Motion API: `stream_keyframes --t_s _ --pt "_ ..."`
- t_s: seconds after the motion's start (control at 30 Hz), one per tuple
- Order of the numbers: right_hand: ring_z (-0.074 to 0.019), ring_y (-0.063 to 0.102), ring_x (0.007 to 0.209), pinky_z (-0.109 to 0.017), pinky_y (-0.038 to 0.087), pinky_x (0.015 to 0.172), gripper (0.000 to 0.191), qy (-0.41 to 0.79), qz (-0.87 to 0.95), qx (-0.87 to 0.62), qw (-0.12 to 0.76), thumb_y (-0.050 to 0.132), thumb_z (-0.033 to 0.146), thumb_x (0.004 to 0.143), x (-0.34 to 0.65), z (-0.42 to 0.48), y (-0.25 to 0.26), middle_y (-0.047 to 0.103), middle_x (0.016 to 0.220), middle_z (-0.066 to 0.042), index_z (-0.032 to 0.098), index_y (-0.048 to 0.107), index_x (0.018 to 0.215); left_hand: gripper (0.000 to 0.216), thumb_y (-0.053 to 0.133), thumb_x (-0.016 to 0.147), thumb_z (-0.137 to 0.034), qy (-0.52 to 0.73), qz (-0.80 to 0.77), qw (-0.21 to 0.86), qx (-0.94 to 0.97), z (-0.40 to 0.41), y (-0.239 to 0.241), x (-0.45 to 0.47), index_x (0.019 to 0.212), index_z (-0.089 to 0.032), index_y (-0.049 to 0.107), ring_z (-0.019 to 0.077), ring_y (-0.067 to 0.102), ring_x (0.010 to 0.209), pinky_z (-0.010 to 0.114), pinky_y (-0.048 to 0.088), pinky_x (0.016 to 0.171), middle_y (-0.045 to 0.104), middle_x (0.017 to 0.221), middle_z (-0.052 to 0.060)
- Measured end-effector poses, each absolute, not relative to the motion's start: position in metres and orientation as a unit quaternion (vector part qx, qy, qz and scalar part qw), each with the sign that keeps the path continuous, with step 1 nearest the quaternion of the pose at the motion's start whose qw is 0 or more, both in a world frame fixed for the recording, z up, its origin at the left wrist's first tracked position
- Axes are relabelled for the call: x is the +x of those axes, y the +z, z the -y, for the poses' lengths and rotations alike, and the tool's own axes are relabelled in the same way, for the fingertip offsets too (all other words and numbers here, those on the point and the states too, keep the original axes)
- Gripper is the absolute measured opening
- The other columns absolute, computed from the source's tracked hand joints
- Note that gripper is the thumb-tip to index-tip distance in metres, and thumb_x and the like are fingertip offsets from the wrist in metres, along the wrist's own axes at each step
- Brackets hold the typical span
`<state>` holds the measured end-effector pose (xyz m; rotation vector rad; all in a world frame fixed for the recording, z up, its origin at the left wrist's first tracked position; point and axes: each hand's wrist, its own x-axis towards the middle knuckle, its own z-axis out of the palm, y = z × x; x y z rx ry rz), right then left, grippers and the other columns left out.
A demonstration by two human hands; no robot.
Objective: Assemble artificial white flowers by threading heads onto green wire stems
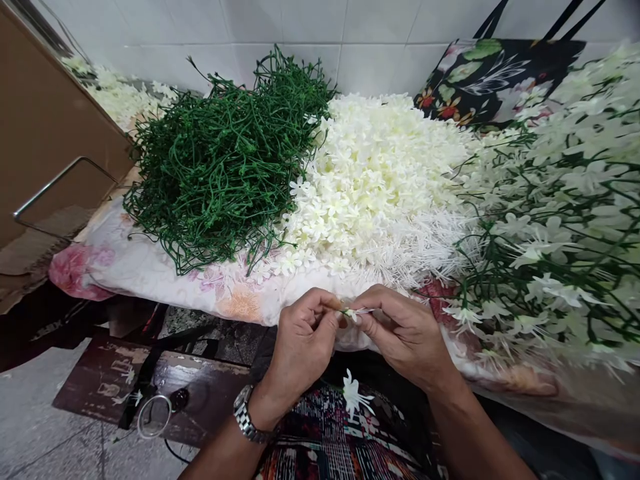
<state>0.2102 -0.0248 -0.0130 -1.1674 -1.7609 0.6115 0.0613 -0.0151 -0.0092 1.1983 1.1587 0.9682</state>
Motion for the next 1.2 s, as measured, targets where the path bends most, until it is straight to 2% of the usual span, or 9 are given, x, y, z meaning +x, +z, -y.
stream_keyframes --t_s 0.33,0.77,1.2 --pt "-0.0086 0.056 0.058 -0.019 0.044 0.054 0.006 0.236 0.719 -0.487 0.435 0.055 0.013 0.081 0.2102 0.0253 -0.0118 0.061 0.066 0.002 0.018 0.058 0.079 0.011 0.050 0.075 -0.016 0.402 -0.487 0.570 0.526 0.0126 -0.0050 0.0598 0.065 -0.016 0.054 0.0053 0.033 0.042 0.017 0.030 0.042 0.044 0.050 -0.006" --pt "-0.0102 0.057 0.058 -0.021 0.046 0.054 0.011 0.119 0.772 -0.466 0.416 0.048 0.009 0.083 0.2089 0.0288 -0.0086 0.060 0.065 -0.001 0.016 0.056 0.080 0.013 0.046 0.077 -0.013 0.391 -0.496 0.491 0.600 0.0185 -0.0108 0.0597 0.068 -0.016 0.056 0.0088 0.047 0.051 0.019 0.039 0.049 0.054 0.056 -0.002" --pt "-0.0110 0.056 0.056 -0.021 0.044 0.050 0.013 0.123 0.766 -0.483 0.406 0.045 0.009 0.083 0.2022 0.0281 -0.0142 0.059 0.064 -0.002 0.016 0.055 0.081 0.014 0.046 0.075 -0.010 0.405 -0.522 0.463 0.591 0.0189 -0.0144 0.0651 0.065 -0.017 0.051 0.0078 0.044 0.050 0.017 0.038 0.050 0.048 0.053 -0.005"
